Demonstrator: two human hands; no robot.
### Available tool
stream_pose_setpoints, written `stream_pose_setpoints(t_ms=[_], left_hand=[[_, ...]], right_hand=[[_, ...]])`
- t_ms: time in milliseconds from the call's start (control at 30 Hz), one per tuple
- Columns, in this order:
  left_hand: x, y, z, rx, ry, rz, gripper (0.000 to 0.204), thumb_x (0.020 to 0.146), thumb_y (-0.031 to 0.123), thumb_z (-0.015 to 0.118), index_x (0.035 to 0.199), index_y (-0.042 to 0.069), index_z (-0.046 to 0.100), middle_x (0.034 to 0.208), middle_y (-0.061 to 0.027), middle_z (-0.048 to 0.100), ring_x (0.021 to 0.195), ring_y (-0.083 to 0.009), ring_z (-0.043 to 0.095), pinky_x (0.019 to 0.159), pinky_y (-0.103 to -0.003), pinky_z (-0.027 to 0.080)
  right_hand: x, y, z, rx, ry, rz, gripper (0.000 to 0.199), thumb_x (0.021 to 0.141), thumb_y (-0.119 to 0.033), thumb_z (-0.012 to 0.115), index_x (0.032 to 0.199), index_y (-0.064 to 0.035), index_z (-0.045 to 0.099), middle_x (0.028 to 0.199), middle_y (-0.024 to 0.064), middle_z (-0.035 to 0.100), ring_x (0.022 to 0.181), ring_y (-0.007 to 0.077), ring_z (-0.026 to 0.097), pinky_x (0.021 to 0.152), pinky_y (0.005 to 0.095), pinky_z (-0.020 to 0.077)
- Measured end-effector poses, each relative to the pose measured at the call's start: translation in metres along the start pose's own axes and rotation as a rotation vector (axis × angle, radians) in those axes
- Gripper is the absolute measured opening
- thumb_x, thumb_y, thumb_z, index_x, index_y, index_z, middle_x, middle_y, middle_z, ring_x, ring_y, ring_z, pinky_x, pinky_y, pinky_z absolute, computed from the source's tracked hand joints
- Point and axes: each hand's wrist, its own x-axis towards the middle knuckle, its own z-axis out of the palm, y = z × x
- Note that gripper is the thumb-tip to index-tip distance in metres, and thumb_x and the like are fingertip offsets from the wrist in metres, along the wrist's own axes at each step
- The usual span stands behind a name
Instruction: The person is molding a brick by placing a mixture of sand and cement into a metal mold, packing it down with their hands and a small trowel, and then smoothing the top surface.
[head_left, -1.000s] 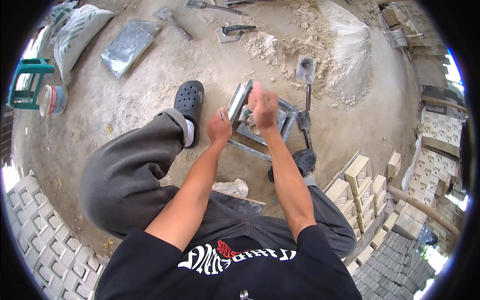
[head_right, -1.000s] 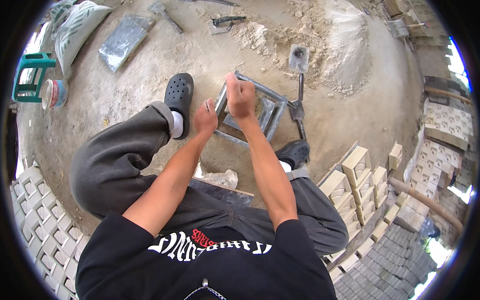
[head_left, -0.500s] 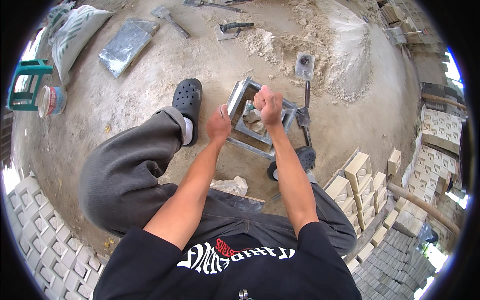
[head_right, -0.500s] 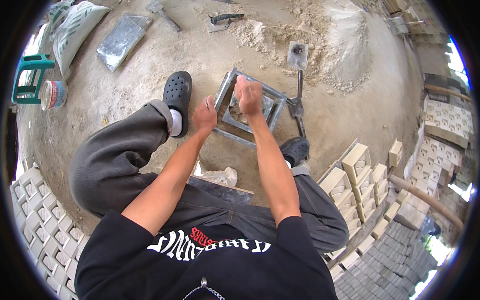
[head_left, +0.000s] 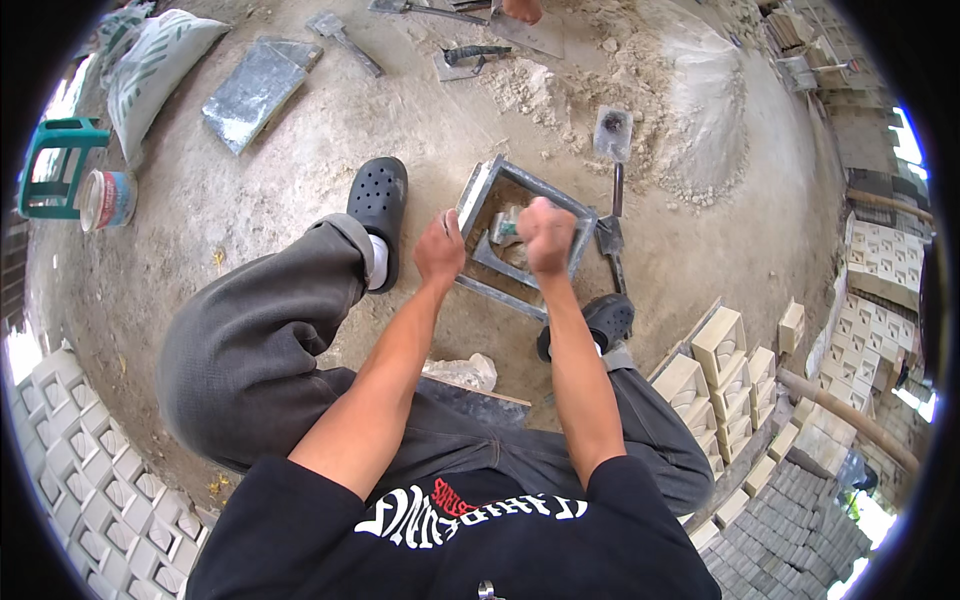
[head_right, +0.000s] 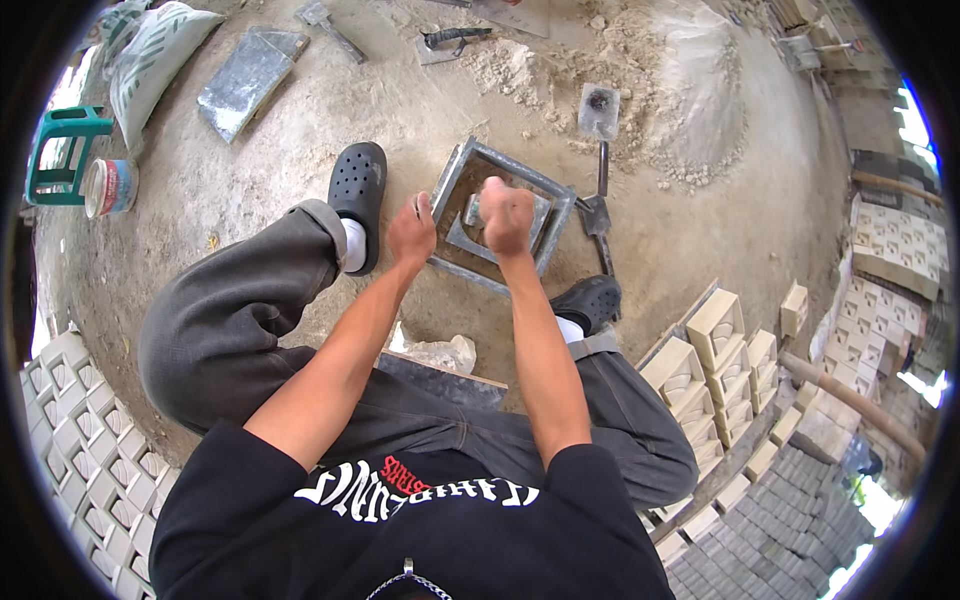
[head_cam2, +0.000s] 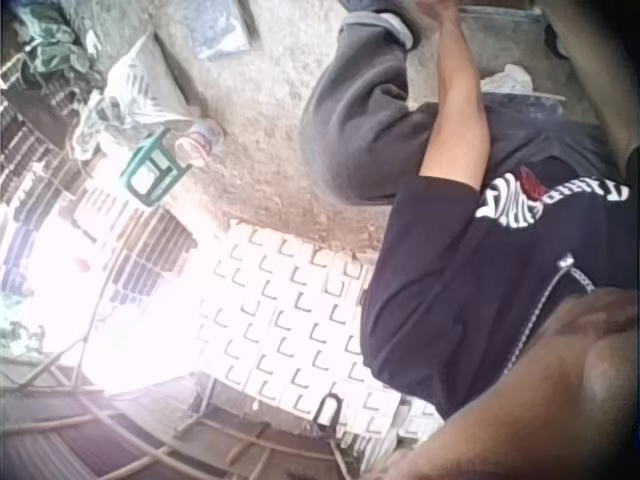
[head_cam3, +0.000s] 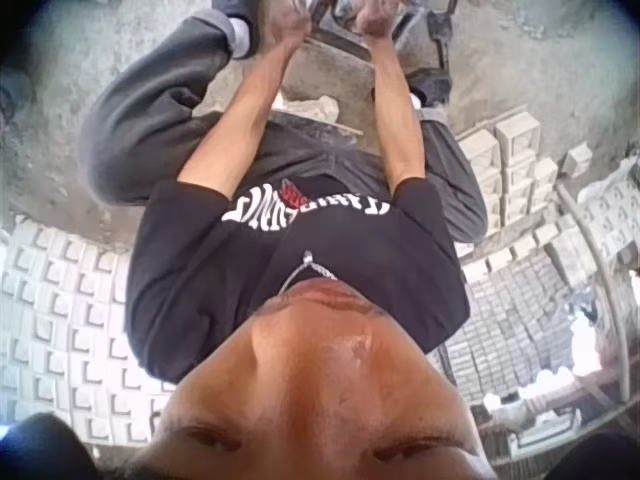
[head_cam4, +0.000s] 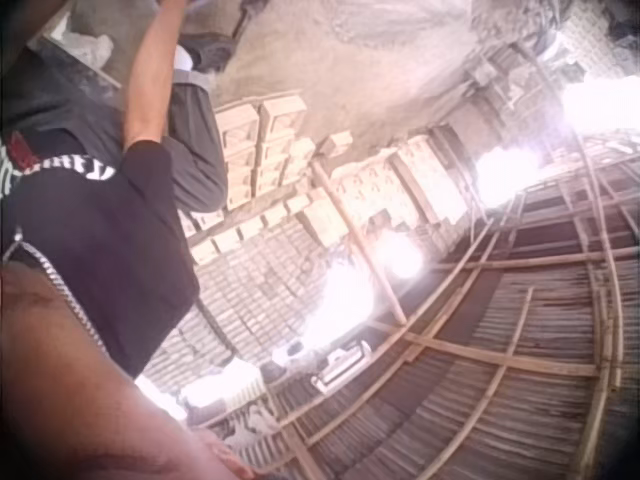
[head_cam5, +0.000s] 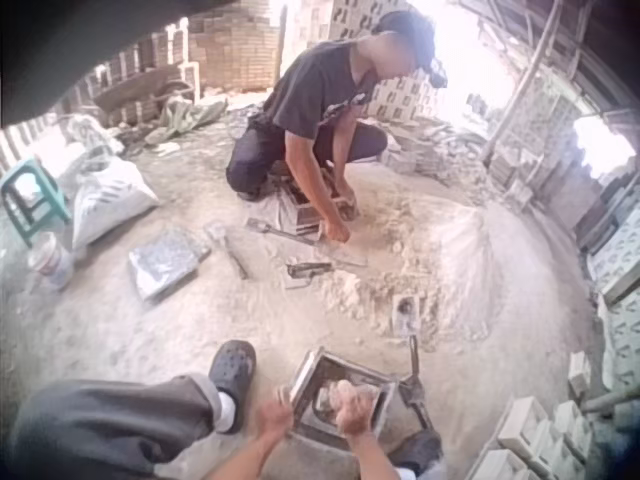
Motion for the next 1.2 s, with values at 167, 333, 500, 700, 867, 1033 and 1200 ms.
stream_pose_setpoints(t_ms=[167, 333, 500, 700, 867, 1033, 1200], left_hand=[[0.004, -0.002, -0.004, -0.018, 0.039, 0.019, 0.039, 0.099, 0.04, 0.038, 0.103, 0.012, 0.064, 0.095, -0.0178, 0.067, 0.088, -0.0402, 0.062, 0.075, -0.05, 0.047], [0.002, -0.001, -0.001, -0.003, -0.022, 0.002, 0.038, 0.098, 0.04, 0.039, 0.104, 0.013, 0.064, 0.094, -0.0178, 0.067, 0.088, -0.0403, 0.062, 0.075, -0.05, 0.047], [0.005, -0.002, -0.003, -0.043, 0.076, 0.014, 0.037, 0.098, 0.041, 0.04, 0.103, 0.012, 0.064, 0.092, -0.0176, 0.067, 0.085, -0.0415, 0.062, 0.073, -0.052, 0.047], [0.005, -0.013, 0.002, -0.016, 0.058, 0.019, 0.037, 0.098, 0.041, 0.04, 0.1, 0.013, 0.064, 0.09, -0.0172, 0.067, 0.082, -0.0416, 0.063, 0.072, -0.052, 0.047], [0.0, 0.005, 0.0, -0.074, 0.051, 0.026, 0.037, 0.098, 0.041, 0.04, 0.099, 0.012, 0.064, 0.092, -0.0177, 0.067, 0.083, -0.0411, 0.063, 0.072, -0.052, 0.047], [0.002, -0.001, -0.003, -0.012, 0.043, 0.008, 0.037, 0.099, 0.04, 0.04, 0.102, 0.013, 0.064, 0.094, -0.0168, 0.067, 0.086, -0.0397, 0.063, 0.073, -0.05, 0.047], [0.001, 0.002, -0.002, -0.064, 0.045, 0.024, 0.037, 0.099, 0.04, 0.04, 0.102, 0.013, 0.064, 0.095, -0.0164, 0.067, 0.086, -0.0393, 0.063, 0.073, -0.05, 0.047]], right_hand=[[0.013, -0.034, 0.013, 0.074, 0.079, -0.037, 0.052, 0.1, -0.022, 0.038, 0.051, -0.0107, 0.027, 0.045, -0.0016, 0.027, 0.04, 0.0091, 0.023, 0.042, 0.0293, 0.0189], [0.018, -0.009, 0.007, -0.056, 0.049, -0.016, 0.05, 0.099, -0.021, 0.038, 0.052, -0.0117, 0.026, 0.046, -0.0022, 0.026, 0.041, 0.0088, 0.023, 0.042, 0.0285, 0.0182], [0.02, -0.024, 0.013, 0.064, 0.094, -0.128, 0.049, 0.099, -0.021, 0.042, 0.053, -0.0124, 0.029, 0.047, -0.0031, 0.027, 0.042, 0.0081, 0.024, 0.043, 0.0287, 0.0194], [0.036, -0.019, 0.013, 0.059, 0.046, -0.077, 0.048, 0.099, -0.021, 0.041, 0.053, -0.0116, 0.029, 0.047, -0.0031, 0.027, 0.042, 0.0081, 0.022, 0.043, 0.0285, 0.0196], [0.049, -0.005, 0.014, -0.015, 0.119, 0.053, 0.052, 0.098, -0.022, 0.045, 0.05, -0.0121, 0.029, 0.046, -0.0044, 0.029, 0.042, 0.0063, 0.025, 0.042, 0.0282, 0.018], [0.045, -0.027, 0.012, 0.199, 0.13, -0.049, 0.052, 0.098, -0.021, 0.047, 0.05, -0.0122, 0.03, 0.046, -0.003, 0.028, 0.041, 0.0084, 0.024, 0.042, 0.0285, 0.0186], [0.051, -0.013, 0.007, -0.01, 0.073, 0.078, 0.053, 0.099, -0.023, 0.043, 0.05, -0.0122, 0.027, 0.045, -0.0021, 0.028, 0.041, 0.0088, 0.023, 0.042, 0.0288, 0.0176]])
